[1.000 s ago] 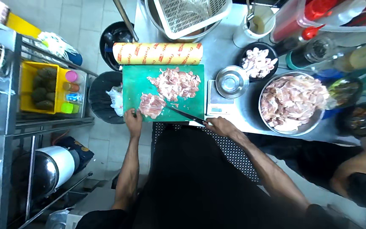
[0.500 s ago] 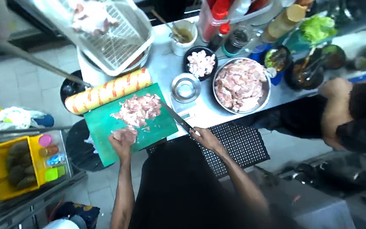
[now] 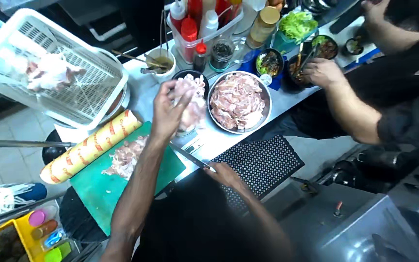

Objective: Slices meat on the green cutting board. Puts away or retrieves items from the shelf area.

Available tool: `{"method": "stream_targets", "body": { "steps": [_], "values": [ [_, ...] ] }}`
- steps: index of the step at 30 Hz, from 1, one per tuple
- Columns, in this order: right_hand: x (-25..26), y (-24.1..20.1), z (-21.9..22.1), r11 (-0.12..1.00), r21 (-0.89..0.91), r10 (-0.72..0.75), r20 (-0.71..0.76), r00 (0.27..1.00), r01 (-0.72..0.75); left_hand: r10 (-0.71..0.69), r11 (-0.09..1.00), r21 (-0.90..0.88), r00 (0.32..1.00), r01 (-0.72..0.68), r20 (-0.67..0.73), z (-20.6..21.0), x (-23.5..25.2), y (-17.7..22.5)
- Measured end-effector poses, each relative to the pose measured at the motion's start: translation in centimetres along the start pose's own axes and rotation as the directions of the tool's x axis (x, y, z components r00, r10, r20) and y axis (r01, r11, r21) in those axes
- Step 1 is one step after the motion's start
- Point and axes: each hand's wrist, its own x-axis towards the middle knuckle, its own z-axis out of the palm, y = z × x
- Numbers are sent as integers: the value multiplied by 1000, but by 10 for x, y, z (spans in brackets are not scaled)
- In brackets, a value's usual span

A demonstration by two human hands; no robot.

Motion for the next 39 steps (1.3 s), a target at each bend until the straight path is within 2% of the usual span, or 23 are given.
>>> {"method": "stream_targets", "body": {
  "steps": [2,4,7,9,14,19,21,23,26,28,29,31,33,34,39],
  "values": [
    [2,-2,-4,1000,-11,-18,-10,1000,18,21,997,69,996,-27,90,33,41,-5],
    [4,-4,-7,999,-9,-44,-14,999,44,-15,967,255,989,-22,145,53,75,-27],
    [9,-5,-8,999,-3,-50,-6,999,50,-172,795,606,966,20,195,65,99,-73],
    [12,-4,-6,999,-13,-40,5,999,40,-234,715,699,950,24,207,64,95,-102],
    [25,-16,-11,998,-65,-19,118,993,27,-291,759,649,918,50,269,34,62,-134],
    [43,-34,-27,980,-152,-85,242,966,125,-230,887,457,917,60,325,-29,59,-98],
    [51,-41,-35,970,-181,-108,275,955,162,-211,898,431,945,86,251,-62,61,-67],
    [58,-48,-44,961,-197,-129,302,945,194,-265,882,423,961,206,84,-98,58,-28],
    [65,-61,-58,952,-202,-161,308,938,230,-174,928,316,980,197,-98,-180,68,-24],
    [69,-67,-66,953,-177,-186,307,933,248,-182,916,297,939,270,-293,-234,71,-27],
    [71,-70,-69,953,-159,-199,304,932,256,-192,891,308,892,333,-409,-260,74,-33],
    [75,-76,-76,956,-134,-209,309,928,260,-202,791,369,777,488,-596,-312,79,-50],
    [81,-81,-82,957,-116,-221,303,927,266,-217,622,444,686,646,-695,-360,86,-68],
    [84,-83,-85,956,-113,-228,293,928,270,-219,536,480,664,694,-715,-379,90,-73],
    [94,-92,-101,971,-75,-203,253,946,228,-169,193,670,697,717,-697,-428,119,-73]
  ]
}}
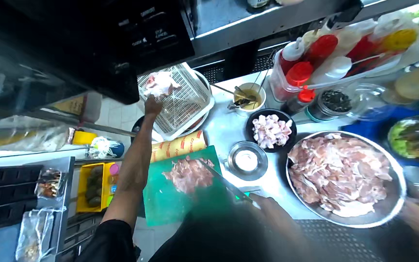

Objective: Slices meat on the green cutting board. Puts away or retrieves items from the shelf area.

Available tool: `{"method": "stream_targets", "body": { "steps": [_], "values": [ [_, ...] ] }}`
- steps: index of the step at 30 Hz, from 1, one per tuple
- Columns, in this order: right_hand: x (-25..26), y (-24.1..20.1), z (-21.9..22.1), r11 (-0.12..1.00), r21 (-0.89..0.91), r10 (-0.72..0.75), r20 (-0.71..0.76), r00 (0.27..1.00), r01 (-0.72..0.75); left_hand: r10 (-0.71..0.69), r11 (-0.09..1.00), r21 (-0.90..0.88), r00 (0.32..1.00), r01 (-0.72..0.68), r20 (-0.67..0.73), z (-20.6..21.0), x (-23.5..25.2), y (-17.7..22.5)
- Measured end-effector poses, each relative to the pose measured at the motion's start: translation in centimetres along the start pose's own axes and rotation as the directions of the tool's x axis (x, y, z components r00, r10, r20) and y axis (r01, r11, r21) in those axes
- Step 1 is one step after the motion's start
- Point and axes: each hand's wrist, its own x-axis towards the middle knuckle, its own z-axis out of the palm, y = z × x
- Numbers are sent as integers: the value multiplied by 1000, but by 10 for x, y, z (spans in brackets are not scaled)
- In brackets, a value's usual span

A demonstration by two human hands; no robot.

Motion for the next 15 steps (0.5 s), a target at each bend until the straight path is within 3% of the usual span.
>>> {"method": "stream_targets", "body": {
  "steps": [7,11,15],
  "values": [
    [10,1,-9,996,69,57,-68,996,-52,49,979,203,994,-28,-100,18,61,-15],
    [18,-2,-8,993,86,86,-61,994,-80,-109,930,346,992,126,-68,24,49,3],
    [21,-9,-6,993,98,73,-63,995,-67,-6,933,357,992,50,-123,21,46,-1]
  ]
}}
